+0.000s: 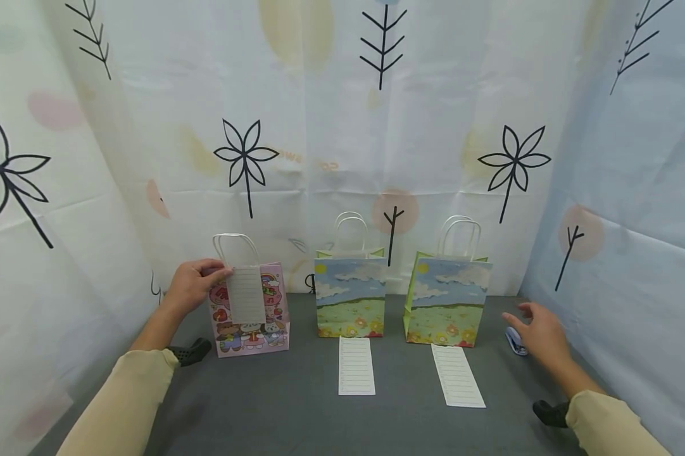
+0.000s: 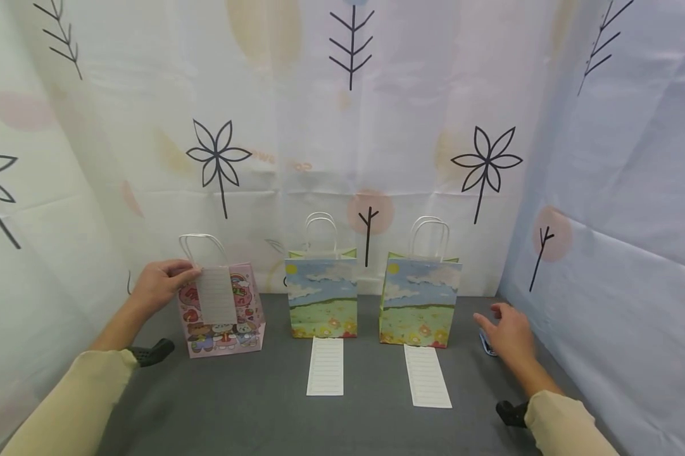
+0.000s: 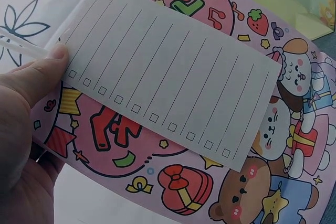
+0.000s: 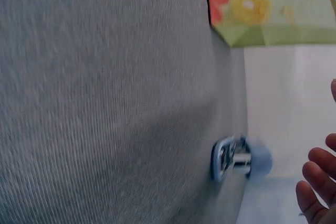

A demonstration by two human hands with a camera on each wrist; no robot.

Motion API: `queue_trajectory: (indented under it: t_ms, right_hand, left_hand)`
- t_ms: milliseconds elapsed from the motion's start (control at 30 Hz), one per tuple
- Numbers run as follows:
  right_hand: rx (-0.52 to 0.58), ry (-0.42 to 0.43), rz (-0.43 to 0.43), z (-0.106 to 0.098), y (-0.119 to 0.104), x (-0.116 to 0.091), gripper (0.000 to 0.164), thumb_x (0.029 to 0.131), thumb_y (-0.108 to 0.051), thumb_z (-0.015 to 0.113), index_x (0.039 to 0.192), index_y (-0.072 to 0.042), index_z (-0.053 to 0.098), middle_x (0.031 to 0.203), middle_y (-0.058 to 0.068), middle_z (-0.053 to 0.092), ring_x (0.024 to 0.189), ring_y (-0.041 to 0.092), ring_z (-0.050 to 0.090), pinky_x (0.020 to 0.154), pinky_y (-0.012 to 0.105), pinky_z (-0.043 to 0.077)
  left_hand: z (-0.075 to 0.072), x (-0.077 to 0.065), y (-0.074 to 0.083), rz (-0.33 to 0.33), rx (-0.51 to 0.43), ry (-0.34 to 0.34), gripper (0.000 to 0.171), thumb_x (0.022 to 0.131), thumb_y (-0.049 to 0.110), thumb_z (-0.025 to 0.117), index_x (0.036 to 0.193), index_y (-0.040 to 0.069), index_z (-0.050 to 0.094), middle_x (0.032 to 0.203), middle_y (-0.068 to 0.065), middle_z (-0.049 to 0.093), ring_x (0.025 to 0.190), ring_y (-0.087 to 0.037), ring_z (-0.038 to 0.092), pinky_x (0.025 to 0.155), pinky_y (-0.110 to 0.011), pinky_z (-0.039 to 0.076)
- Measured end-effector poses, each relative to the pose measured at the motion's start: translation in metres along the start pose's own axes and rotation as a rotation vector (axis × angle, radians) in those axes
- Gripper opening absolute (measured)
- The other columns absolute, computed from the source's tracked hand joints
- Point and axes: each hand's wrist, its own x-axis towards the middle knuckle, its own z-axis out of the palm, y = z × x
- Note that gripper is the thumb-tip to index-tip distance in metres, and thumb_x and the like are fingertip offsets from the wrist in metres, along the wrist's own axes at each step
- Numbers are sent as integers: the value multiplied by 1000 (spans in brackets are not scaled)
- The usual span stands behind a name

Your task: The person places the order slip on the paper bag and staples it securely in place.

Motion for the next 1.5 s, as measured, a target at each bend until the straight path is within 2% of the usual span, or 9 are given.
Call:
queue_trajectory:
  t_ms: [200, 400, 533, 633, 733, 933, 1167, 1333, 1500]
  right_hand:
    - [-57, -88, 46, -5, 16, 3, 62, 97, -39, 58, 115, 21, 52, 101, 34, 57, 92, 46, 55, 76, 57, 45]
    - [-84, -203, 87, -6, 26, 4, 70, 98, -47, 51, 111, 21, 55, 103, 36, 59, 93, 48, 56, 76, 55, 46]
    - [-93, -262, 116, -6, 31, 5, 68, 99, -49, 48, 102, 17, 61, 90, 26, 63, 79, 36, 59, 67, 47, 47]
    - [-87, -268, 134, -5, 34, 3, 61, 98, -47, 50, 93, 12, 64, 79, 14, 63, 69, 24, 54, 59, 38, 43]
    - [-71, -255, 153, -3, 34, 1, 56, 97, -46, 53, 88, 8, 65, 74, 9, 60, 66, 21, 50, 56, 34, 39]
    - [-63, -247, 150, 1, 31, 3, 57, 94, -45, 59, 95, 11, 64, 82, 16, 63, 73, 26, 55, 62, 40, 44]
    - [-16, -281, 53, 2, 28, 0, 44, 91, -35, 67, 96, 8, 61, 93, 27, 62, 82, 34, 58, 68, 46, 46]
    - [-19, -262, -5, 3, 28, -4, 36, 87, -30, 72, 96, 3, 61, 94, 26, 62, 84, 37, 59, 70, 49, 45]
    - [-42, -248, -16, 7, 29, -6, 41, 82, -26, 78, 99, 6, 58, 93, 21, 61, 85, 36, 57, 74, 52, 44]
  left_hand:
    - [0, -1, 1, -3, -3, -7, 43, 95, 30, 65, 116, -7, 65, 104, -23, 68, 90, -30, 63, 70, -35, 50]
    - [0, -2, 2, -8, -12, -6, 44, 96, 30, 65, 117, -8, 65, 106, -23, 68, 93, -31, 63, 73, -37, 50]
    - [1, -2, 2, -12, -10, -5, 43, 96, 30, 65, 117, -7, 65, 106, -23, 68, 92, -31, 63, 73, -38, 50]
    - [2, -1, 1, -15, -11, -7, 43, 95, 31, 65, 116, -6, 66, 106, -22, 68, 91, -30, 62, 72, -35, 50]
    - [2, 1, 1, -16, -22, -7, 43, 95, 32, 65, 116, -5, 66, 106, -21, 68, 90, -28, 61, 70, -31, 50]
    - [1, 0, 0, -22, -22, -3, 43, 95, 32, 65, 116, -5, 66, 106, -21, 68, 89, -28, 61, 68, -29, 49]
    - [0, -1, 2, -13, -30, -9, 42, 95, 30, 65, 115, -6, 66, 105, -22, 68, 88, -28, 62, 68, -29, 49]
    - [1, -1, 1, 3, -33, -5, 40, 95, 29, 66, 114, -6, 67, 103, -22, 69, 87, -27, 62, 66, -26, 49]
    - [1, 0, 0, 4, -37, 0, 40, 95, 29, 66, 114, -6, 67, 103, -21, 69, 86, -26, 62, 65, -25, 49]
